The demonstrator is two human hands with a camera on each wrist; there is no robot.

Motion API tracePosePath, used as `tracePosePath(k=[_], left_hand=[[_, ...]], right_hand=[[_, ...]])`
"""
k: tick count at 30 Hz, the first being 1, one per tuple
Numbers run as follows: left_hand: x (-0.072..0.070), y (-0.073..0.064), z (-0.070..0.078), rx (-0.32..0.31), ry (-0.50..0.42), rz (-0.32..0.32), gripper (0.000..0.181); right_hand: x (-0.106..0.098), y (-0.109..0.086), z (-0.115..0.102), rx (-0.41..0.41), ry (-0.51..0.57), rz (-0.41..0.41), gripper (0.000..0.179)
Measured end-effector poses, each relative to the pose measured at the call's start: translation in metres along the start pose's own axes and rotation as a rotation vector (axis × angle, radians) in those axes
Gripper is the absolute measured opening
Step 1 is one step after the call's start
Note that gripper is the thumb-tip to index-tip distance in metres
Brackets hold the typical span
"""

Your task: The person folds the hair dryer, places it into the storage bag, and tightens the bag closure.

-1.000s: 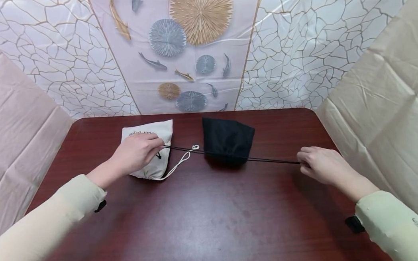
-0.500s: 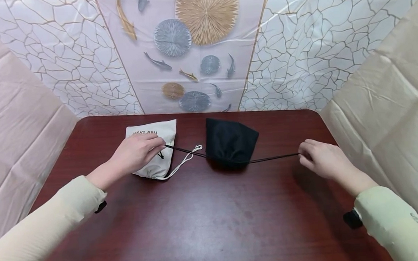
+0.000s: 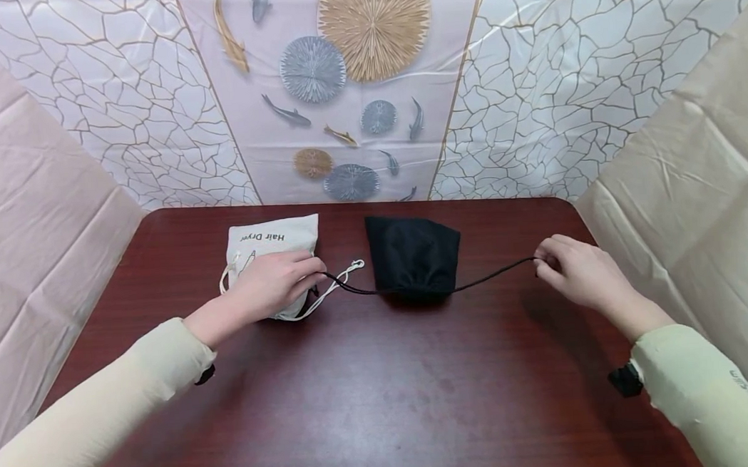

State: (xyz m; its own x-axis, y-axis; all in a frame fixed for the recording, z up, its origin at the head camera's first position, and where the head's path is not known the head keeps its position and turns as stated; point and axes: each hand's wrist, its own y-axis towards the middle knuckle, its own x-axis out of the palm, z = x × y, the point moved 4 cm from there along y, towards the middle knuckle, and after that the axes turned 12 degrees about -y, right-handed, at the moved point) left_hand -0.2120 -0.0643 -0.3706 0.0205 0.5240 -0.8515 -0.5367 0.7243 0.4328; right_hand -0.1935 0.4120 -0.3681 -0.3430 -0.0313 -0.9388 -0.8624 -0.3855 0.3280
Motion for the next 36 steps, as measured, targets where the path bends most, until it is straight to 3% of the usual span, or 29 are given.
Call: tracePosePath(k=[12,16,19,26,36], left_hand=[[0.046,0.033,0.008,-0.130,0.027,-0.189,0.009],[0.054,0.039,0.010,-0.172,0.016,-0.236,0.008],[0.055,0.040,0.010,-0.201,0.027,-0.236,0.013],[0.041,0.028,0.006,-0.259,0.061,-0.210,0.037],[-0.008,-0.014,-0.002,-0.349,0.054,-0.095,0.051]], right_hand=[[0.025,0.018,-0.057,-0.106,0.116,-0.092,0.013],[0.028,0.026,-0.071,-0.107,0.150,-0.146,0.008],[0.030,0.033,-0.079,-0.104,0.168,-0.175,0.006],[0.028,0.039,-0.089,-0.071,0.196,-0.221,0.011],[0.017,0.022,-0.090,0.031,0.109,-0.184,0.036]])
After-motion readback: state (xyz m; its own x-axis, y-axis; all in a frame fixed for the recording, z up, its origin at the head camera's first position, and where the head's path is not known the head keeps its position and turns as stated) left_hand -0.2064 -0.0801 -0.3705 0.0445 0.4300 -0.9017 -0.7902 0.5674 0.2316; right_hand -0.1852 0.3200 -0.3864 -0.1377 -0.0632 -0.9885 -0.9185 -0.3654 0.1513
